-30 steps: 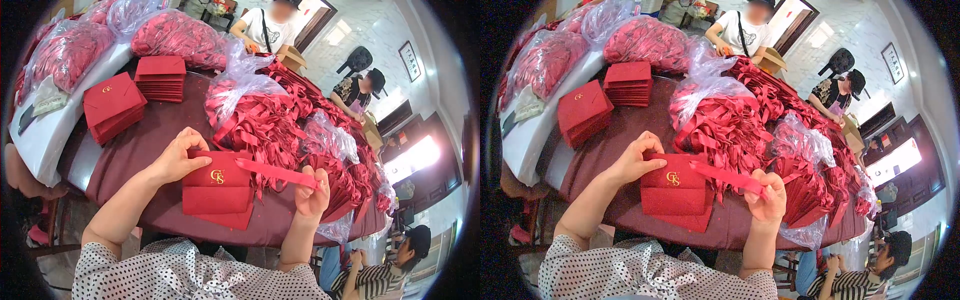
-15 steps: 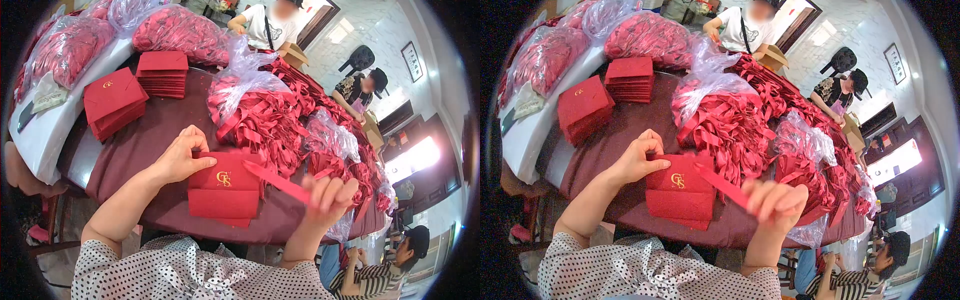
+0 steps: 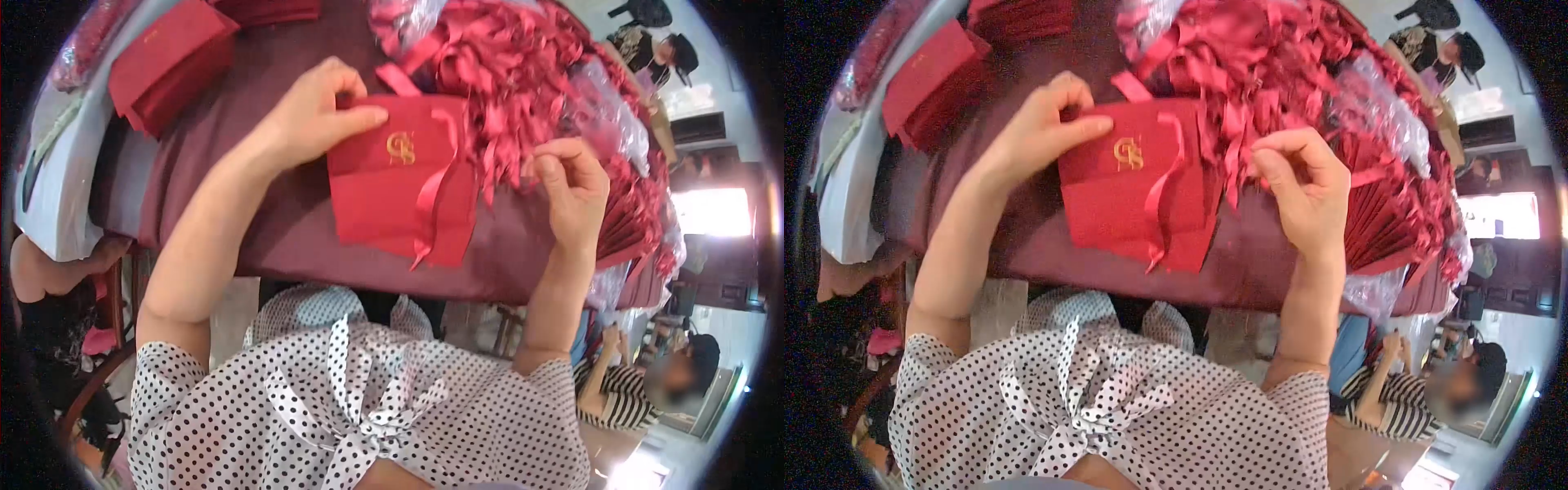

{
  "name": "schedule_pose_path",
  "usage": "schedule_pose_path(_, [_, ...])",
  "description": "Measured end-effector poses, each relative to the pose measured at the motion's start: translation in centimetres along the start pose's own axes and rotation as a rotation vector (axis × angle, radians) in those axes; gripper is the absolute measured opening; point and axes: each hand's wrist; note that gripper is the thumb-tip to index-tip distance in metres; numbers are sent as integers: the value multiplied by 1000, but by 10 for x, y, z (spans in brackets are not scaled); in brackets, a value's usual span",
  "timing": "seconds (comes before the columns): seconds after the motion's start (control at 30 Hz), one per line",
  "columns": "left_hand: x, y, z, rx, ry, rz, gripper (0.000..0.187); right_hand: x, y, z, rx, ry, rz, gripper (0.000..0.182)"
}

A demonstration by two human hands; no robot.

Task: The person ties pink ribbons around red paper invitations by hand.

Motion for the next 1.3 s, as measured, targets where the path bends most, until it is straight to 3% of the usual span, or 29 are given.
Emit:
schedule_pose_path(0.1, [3, -2, 1, -56, 98, 151, 28, -2, -8, 2, -303, 336, 454, 22])
schedule_pose_path(0.17, [13, 2, 1, -146, 268, 306, 25, -8, -22, 5, -474, 404, 579, 24])
schedule_pose_path(0.3, [8, 2, 0, -174, 278, 421, 19, 6, -46, 17, -792, 508, 665, 25])
schedule_pose_path(0.4, [4, 0, -1, -167, 284, 482, 17, 18, -50, 20, -887, 454, 704, 11])
schedule_pose_path(0.5, [1, -1, -2, -177, 303, 480, 16, 20, -49, 24, -883, 451, 685, 10])
schedule_pose_path(0.53, [-1, -2, -2, -191, 298, 455, 17, 14, -49, 27, -941, 342, 731, 17])
schedule_pose_path(0.8, [2, -5, -1, -188, 326, 423, 21, 14, -51, 38, -813, 372, 667, 16])
schedule_pose_path(0.87, [5, -6, 0, -178, 322, 473, 21, -19, -49, 31, -586, 423, 440, 14])
schedule_pose_path(0.93, [6, -7, 1, -184, 293, 460, 21, -51, -30, 23, -630, 305, 49, 17])
schedule_pose_path(1.0, [11, -8, 2, -193, 263, 445, 21, -57, -19, 10, -872, 342, -414, 18])
schedule_pose_path(1.03, [15, -8, 2, -192, 242, 365, 21, -56, -20, 8, -926, 272, -397, 17])
schedule_pose_path(1.1, [17, -8, 4, -213, 222, 322, 20, -54, -48, 27, -264, 294, 417, 12])
schedule_pose_path(1.13, [16, -9, 5, -216, 223, 321, 20, -37, -59, -2, -354, 275, 327, 7])
schedule_pose_path(1.2, [15, -9, 4, -283, 229, 587, 21, -6, -71, -20, -189, 45, 276, 6])
schedule_pose_path(1.3, [14, -7, 3, -345, 249, 716, 22, 22, -70, -30, -182, 55, 173, 8])
Point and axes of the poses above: each hand's wrist, its own z-axis away from the middle knuckle, its own y-axis out of the back of the hand, x = y × z, and after that the axes turned 12 degrees about -z, right-handed
